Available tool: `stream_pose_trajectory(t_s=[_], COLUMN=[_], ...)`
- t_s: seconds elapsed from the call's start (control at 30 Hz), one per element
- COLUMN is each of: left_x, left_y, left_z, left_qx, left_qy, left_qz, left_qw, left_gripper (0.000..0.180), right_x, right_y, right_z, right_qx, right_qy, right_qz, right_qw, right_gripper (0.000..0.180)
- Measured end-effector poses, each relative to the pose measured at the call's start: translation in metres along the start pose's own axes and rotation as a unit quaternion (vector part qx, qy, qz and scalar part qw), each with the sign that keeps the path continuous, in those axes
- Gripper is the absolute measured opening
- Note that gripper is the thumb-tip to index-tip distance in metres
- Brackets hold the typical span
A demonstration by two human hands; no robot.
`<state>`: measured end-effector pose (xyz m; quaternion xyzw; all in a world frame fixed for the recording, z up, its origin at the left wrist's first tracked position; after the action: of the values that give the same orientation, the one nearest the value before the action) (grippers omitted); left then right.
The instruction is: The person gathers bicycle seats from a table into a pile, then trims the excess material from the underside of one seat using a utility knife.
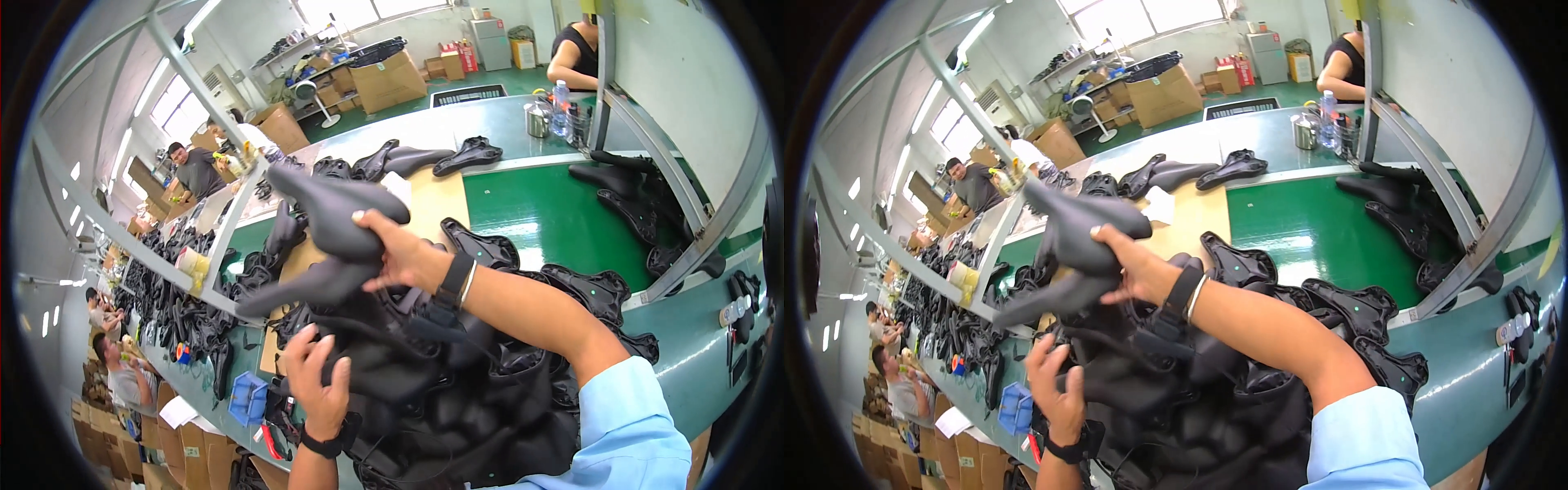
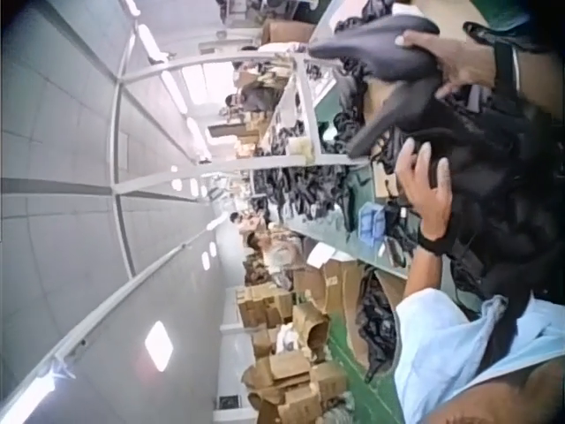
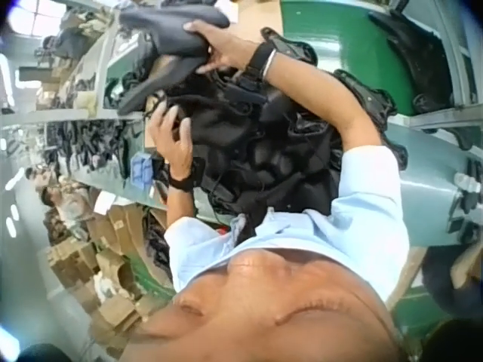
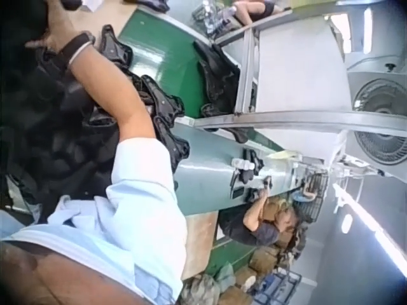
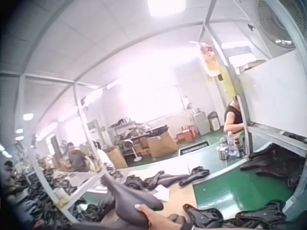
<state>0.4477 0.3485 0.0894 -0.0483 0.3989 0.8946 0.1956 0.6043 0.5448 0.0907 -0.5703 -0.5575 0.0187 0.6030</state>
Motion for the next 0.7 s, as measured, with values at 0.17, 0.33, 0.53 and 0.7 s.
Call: stream_pose_trajectory(t_s=[0.17,0.33,0.53,0.7], left_x=[0.005,0.031,0.031,0.014], left_y=[0.036,-0.004,0.006,-0.010], left_z=[0.055,0.073,0.064,0.068], left_qx=[0.038,0.182,0.174,0.198], left_qy=[-0.014,0.000,-0.001,-0.015], left_qz=[0.075,-0.034,0.005,-0.041], left_qw=[0.996,0.983,0.985,0.979], left_gripper=[0.055,0.059,0.059,0.052], right_x=[-0.029,-0.025,0.072,0.044], right_y=[-0.022,-0.019,0.182,0.417], right_z=[-0.027,-0.067,-0.137,-0.255], right_qx=[0.048,0.123,-0.257,-0.678], right_qy=[-0.038,-0.028,0.251,-0.086], right_qz=[-0.231,-0.528,-0.568,-0.631], right_qw=[0.971,0.840,0.740,0.367], right_gripper=[0.079,0.074,0.048,0.066])
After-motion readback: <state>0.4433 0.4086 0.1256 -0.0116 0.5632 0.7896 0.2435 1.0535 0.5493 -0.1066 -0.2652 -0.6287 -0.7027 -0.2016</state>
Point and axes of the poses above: each hand's wrist, its own z-axis towards the middle knuckle, its own y-axis out of the back of the hand, x = y × z, the point moved 1 cm from there along z, towards the middle knuckle, and after that the axes turned 6 degrees about z, right-handed, at the moved point
